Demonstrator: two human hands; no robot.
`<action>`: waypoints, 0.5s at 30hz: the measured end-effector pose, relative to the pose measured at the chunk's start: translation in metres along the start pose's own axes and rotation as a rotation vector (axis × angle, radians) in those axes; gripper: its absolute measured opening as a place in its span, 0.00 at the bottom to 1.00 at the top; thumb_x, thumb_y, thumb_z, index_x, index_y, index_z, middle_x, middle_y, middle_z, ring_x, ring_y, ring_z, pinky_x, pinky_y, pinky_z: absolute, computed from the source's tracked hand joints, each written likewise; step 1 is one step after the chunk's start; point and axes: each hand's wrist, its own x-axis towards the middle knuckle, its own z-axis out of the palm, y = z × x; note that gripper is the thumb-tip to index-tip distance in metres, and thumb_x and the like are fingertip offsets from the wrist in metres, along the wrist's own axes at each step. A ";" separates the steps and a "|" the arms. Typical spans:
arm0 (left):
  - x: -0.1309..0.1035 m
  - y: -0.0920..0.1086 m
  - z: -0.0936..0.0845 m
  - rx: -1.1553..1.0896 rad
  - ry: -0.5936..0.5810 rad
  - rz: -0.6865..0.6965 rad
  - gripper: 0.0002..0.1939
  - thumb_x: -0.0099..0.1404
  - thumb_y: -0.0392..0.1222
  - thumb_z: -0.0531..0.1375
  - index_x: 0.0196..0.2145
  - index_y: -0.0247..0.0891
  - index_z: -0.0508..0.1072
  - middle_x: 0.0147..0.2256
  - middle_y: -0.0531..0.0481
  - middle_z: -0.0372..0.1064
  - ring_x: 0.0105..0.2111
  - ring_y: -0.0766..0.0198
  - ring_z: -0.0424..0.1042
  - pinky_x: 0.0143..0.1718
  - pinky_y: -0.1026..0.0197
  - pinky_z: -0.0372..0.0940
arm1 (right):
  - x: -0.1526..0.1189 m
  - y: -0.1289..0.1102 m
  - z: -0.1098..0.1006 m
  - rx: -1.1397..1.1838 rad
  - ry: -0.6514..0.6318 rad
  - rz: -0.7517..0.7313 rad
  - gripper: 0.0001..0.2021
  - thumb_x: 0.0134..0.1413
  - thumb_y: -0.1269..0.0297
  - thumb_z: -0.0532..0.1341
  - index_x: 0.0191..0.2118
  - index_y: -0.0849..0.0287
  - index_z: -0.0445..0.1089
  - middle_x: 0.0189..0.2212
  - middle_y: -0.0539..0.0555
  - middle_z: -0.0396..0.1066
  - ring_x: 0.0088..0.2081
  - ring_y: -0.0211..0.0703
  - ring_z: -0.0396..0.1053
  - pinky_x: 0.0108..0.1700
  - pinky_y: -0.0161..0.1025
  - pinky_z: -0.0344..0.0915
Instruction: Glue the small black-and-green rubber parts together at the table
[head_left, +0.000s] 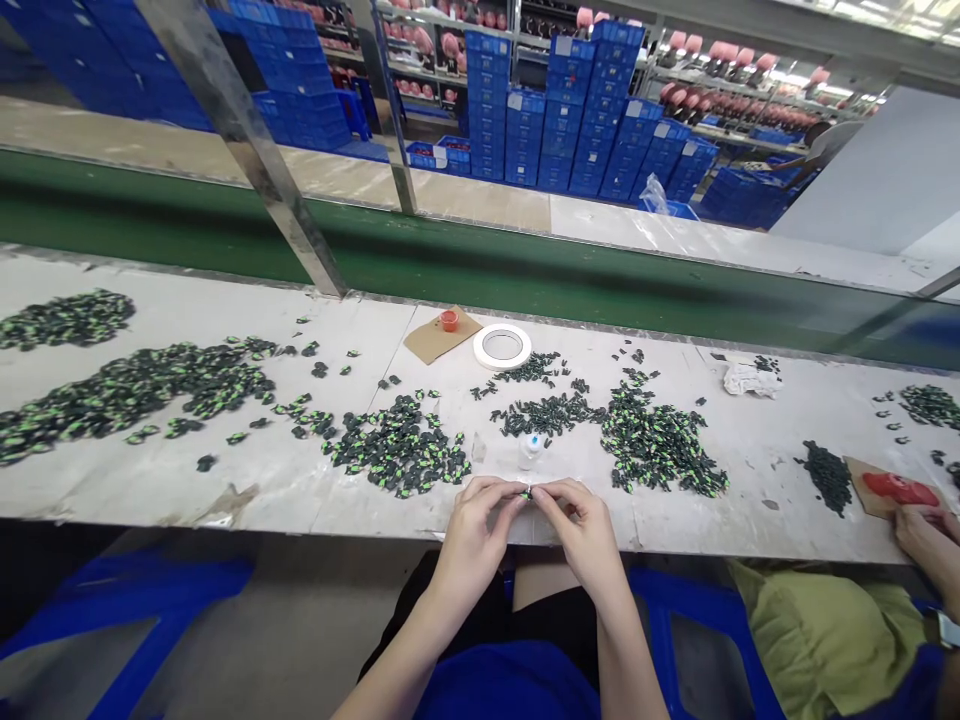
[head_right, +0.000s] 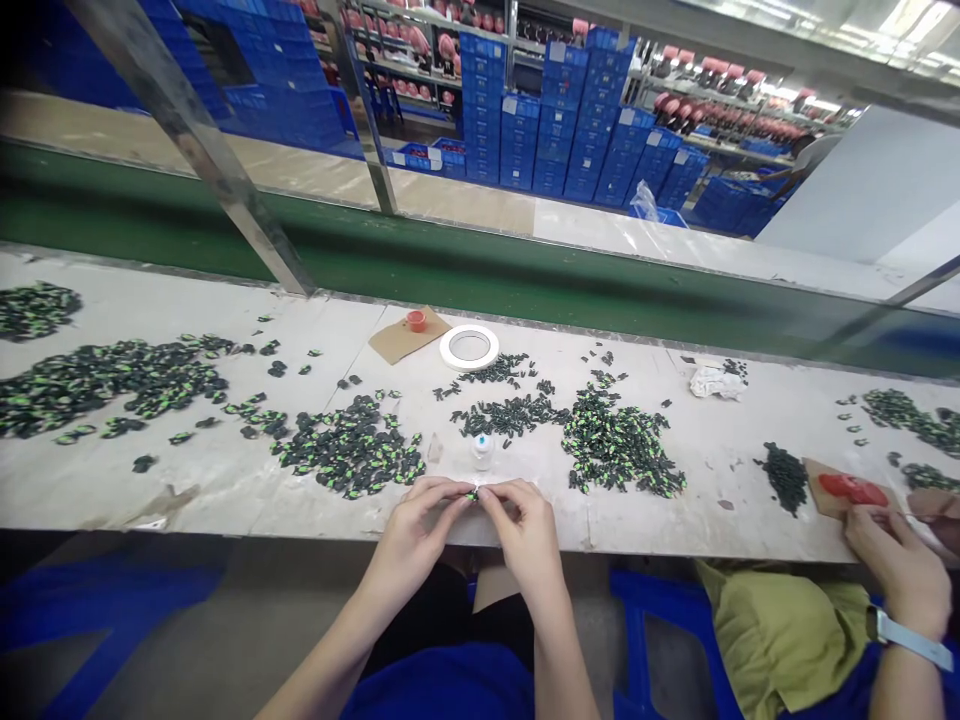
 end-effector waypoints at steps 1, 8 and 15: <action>0.001 0.002 -0.001 -0.029 -0.013 -0.005 0.08 0.62 0.41 0.59 0.36 0.43 0.79 0.35 0.46 0.74 0.38 0.57 0.74 0.43 0.53 0.70 | -0.001 0.000 0.000 -0.014 -0.001 -0.012 0.12 0.56 0.56 0.60 0.30 0.56 0.79 0.27 0.53 0.77 0.31 0.43 0.72 0.29 0.35 0.63; 0.005 0.017 -0.005 -0.212 -0.108 -0.055 0.07 0.61 0.42 0.60 0.33 0.40 0.78 0.34 0.46 0.76 0.37 0.58 0.76 0.41 0.58 0.72 | -0.005 -0.002 -0.004 -0.054 -0.031 -0.050 0.12 0.59 0.58 0.58 0.29 0.57 0.74 0.27 0.52 0.73 0.31 0.41 0.69 0.30 0.34 0.61; 0.005 0.020 -0.001 -0.211 -0.122 0.019 0.09 0.62 0.42 0.60 0.36 0.41 0.80 0.35 0.45 0.76 0.40 0.58 0.74 0.44 0.56 0.71 | -0.008 -0.003 -0.005 -0.028 0.022 -0.106 0.11 0.60 0.59 0.57 0.30 0.57 0.71 0.28 0.52 0.71 0.30 0.40 0.68 0.30 0.34 0.64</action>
